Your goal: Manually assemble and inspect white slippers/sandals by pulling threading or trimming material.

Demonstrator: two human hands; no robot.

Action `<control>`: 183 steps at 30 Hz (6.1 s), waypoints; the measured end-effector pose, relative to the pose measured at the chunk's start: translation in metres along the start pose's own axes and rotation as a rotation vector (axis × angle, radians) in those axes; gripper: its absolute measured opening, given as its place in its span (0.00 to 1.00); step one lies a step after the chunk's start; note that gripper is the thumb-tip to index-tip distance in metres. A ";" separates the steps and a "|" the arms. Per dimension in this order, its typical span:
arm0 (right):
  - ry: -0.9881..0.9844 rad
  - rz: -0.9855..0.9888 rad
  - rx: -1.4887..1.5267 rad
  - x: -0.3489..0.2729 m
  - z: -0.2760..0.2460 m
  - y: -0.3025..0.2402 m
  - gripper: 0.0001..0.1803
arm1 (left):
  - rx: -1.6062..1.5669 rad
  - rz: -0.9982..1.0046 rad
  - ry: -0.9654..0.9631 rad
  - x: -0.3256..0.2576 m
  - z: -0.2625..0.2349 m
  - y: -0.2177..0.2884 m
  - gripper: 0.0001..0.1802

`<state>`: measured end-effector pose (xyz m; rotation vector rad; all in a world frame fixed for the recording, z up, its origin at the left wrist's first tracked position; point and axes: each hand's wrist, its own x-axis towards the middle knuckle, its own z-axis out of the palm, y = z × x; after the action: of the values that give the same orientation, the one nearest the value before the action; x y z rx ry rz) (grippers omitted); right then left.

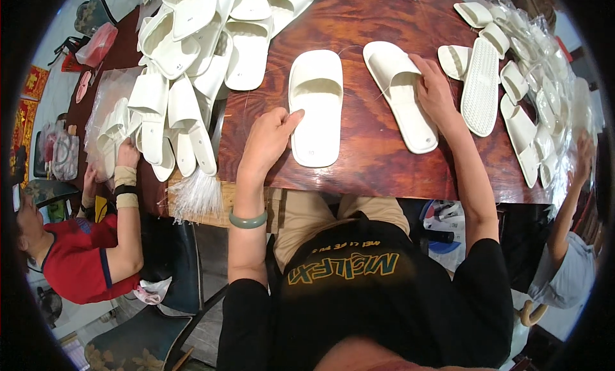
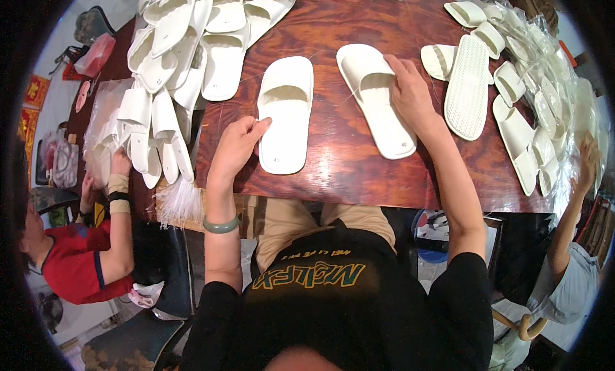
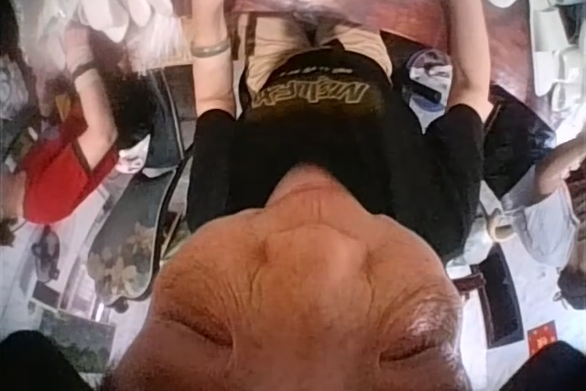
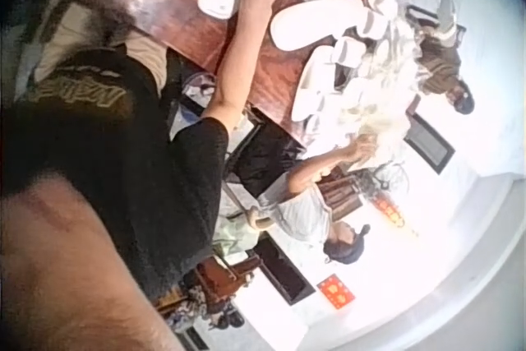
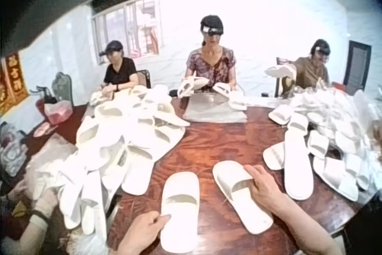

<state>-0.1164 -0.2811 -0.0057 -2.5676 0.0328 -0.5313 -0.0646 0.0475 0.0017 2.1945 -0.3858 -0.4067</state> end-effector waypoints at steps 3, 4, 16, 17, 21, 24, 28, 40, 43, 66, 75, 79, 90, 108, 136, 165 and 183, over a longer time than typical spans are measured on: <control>0.038 -0.171 -0.035 -0.018 0.010 -0.015 0.25 | 0.060 0.010 -0.003 0.000 0.008 0.000 0.25; 0.028 -0.215 -0.020 -0.023 0.016 -0.025 0.25 | 0.067 0.025 -0.024 0.000 0.012 -0.001 0.25; -0.419 -0.058 0.945 -0.070 -0.006 -0.134 0.31 | -0.922 0.212 -0.362 -0.077 0.024 0.067 0.19; -0.535 0.058 1.224 -0.079 -0.003 -0.144 0.32 | -1.013 0.247 -0.387 -0.081 0.025 0.070 0.22; -0.780 0.323 1.469 -0.095 -0.019 -0.149 0.30 | -1.037 0.362 -0.239 -0.082 0.026 0.070 0.25; -0.820 0.433 1.386 -0.105 -0.028 -0.148 0.25 | -0.965 0.436 -0.217 -0.082 0.033 0.072 0.26; -0.847 0.455 1.128 -0.111 -0.035 -0.141 0.11 | -0.927 0.294 -0.471 -0.085 0.054 0.075 0.25; -0.794 0.490 0.790 -0.045 -0.031 -0.131 0.14 | -0.314 0.570 0.400 0.045 -0.013 0.050 0.23; -0.839 0.478 0.755 -0.021 -0.001 -0.112 0.15 | 0.051 0.366 0.263 0.118 -0.010 0.014 0.17; -0.052 -0.053 -0.046 0.002 0.084 -0.118 0.12 | -0.083 0.345 -0.038 0.132 0.022 0.002 0.10; -0.292 0.107 0.333 -0.012 0.058 -0.114 0.12 | 0.038 0.452 0.494 0.123 0.011 0.004 0.09; -0.491 0.283 0.347 -0.038 0.008 -0.106 0.09 | -0.499 0.340 0.076 0.110 -0.011 0.011 0.10; -0.044 -0.066 -0.158 -0.094 -0.046 -0.119 0.17 | -0.687 0.278 -0.337 0.106 -0.010 0.016 0.20; -0.137 -0.532 -0.390 -0.106 0.006 -0.140 0.10 | -0.436 0.395 -0.340 0.131 0.038 0.066 0.10; 0.258 -0.401 0.079 0.019 -0.001 -0.079 0.11 | -0.785 0.269 -0.167 0.123 0.029 0.069 0.08; 0.179 -0.050 0.852 0.063 0.046 -0.075 0.08 | -0.730 0.328 -0.189 0.101 0.006 0.057 0.12; 0.185 -0.207 0.755 0.060 0.049 -0.076 0.07 | -0.816 0.436 -0.306 0.100 0.010 0.059 0.11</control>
<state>-0.0483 -0.1991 0.0147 -1.7893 -0.3135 -0.6957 0.0130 -0.0352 0.0277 1.2164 -0.7019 -0.5373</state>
